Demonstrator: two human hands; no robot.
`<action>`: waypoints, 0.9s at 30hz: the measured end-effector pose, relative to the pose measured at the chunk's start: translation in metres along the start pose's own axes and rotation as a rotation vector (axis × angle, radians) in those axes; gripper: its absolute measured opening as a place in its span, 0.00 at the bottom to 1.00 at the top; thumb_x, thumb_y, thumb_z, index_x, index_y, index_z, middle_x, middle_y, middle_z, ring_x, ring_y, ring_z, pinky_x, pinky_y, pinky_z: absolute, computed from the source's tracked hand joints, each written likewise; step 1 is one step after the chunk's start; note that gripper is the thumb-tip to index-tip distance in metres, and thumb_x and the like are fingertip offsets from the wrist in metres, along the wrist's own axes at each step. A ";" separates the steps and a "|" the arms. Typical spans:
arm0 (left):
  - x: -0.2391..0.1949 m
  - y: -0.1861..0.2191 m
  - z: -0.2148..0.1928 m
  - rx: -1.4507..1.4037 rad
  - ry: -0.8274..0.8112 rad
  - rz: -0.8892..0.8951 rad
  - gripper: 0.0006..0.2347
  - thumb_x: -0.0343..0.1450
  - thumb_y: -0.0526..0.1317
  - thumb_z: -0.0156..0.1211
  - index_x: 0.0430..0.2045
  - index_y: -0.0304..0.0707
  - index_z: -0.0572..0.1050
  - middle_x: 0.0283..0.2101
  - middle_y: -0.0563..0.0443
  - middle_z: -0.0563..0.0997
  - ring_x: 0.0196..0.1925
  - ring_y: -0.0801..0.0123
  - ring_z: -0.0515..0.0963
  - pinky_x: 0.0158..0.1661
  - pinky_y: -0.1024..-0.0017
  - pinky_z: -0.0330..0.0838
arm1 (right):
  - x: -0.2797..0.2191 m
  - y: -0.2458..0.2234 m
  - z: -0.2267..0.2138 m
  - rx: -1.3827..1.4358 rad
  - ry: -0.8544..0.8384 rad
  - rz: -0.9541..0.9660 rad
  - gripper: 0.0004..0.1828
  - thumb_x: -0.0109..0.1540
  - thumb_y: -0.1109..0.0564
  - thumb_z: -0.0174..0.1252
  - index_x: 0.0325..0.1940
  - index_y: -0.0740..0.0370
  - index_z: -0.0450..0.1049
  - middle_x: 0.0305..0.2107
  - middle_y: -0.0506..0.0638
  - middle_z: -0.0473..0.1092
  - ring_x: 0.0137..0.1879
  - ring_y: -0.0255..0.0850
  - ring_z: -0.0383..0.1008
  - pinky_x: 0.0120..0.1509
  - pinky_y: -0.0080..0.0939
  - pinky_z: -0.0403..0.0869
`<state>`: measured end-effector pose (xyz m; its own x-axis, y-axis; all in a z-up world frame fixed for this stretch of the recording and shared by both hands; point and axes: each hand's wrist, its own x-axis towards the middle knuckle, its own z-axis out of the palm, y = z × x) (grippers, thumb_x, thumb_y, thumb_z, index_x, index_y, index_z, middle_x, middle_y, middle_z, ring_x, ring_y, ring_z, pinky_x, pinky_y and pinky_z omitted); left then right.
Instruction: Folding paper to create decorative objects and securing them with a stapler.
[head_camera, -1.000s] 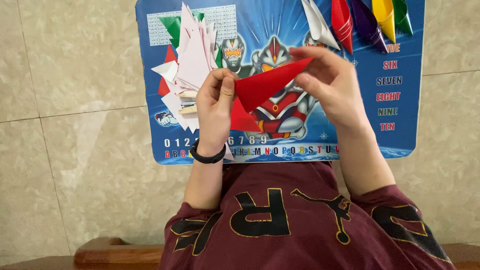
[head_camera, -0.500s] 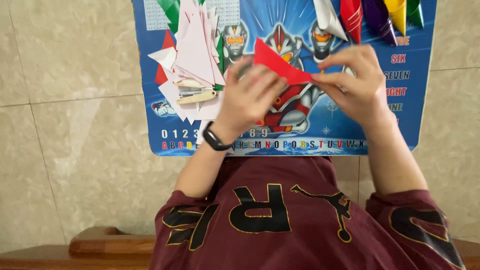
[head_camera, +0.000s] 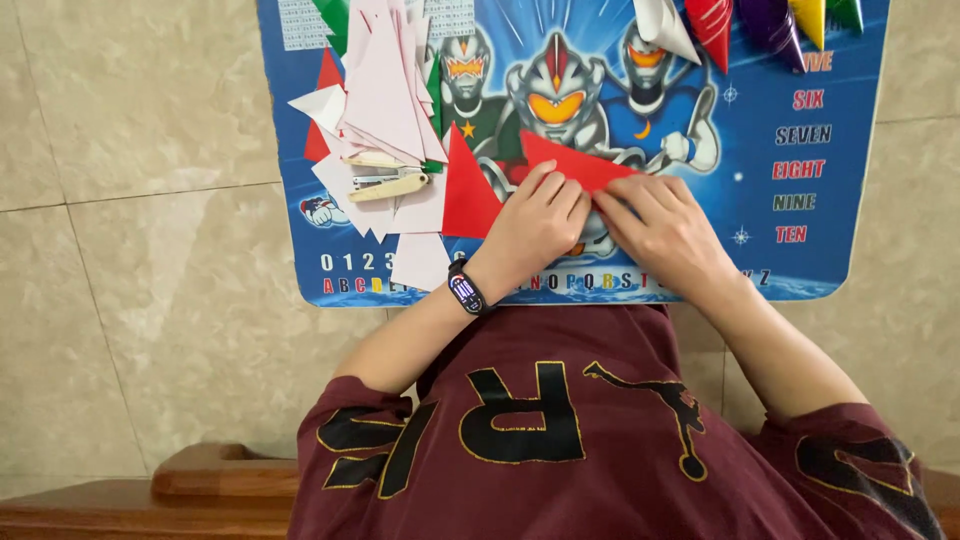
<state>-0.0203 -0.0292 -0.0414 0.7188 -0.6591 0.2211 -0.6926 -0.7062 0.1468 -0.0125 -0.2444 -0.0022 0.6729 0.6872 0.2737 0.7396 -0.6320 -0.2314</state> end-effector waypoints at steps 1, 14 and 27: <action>0.001 0.001 -0.003 -0.005 -0.005 0.002 0.08 0.71 0.32 0.59 0.40 0.29 0.78 0.43 0.43 0.77 0.53 0.55 0.77 0.65 0.56 0.68 | 0.000 -0.002 0.000 0.003 -0.003 0.006 0.17 0.61 0.60 0.65 0.54 0.64 0.78 0.49 0.52 0.72 0.57 0.47 0.74 0.62 0.45 0.70; 0.020 -0.011 -0.009 -0.586 0.224 -0.281 0.05 0.71 0.30 0.64 0.38 0.32 0.77 0.43 0.47 0.81 0.49 0.52 0.77 0.51 0.61 0.73 | 0.000 0.018 0.019 0.392 0.121 0.308 0.09 0.66 0.64 0.66 0.51 0.65 0.79 0.46 0.54 0.74 0.53 0.51 0.73 0.59 0.47 0.72; 0.024 -0.014 -0.001 -0.600 0.244 -0.463 0.03 0.69 0.34 0.68 0.32 0.34 0.81 0.36 0.47 0.76 0.44 0.54 0.75 0.44 0.61 0.71 | 0.002 0.019 0.019 0.333 0.132 0.282 0.10 0.66 0.64 0.68 0.51 0.63 0.81 0.44 0.52 0.71 0.50 0.47 0.70 0.56 0.45 0.71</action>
<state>0.0067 -0.0344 -0.0369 0.9561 -0.2085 0.2058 -0.2907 -0.5889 0.7541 0.0031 -0.2489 -0.0236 0.8572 0.4397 0.2681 0.5062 -0.6237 -0.5957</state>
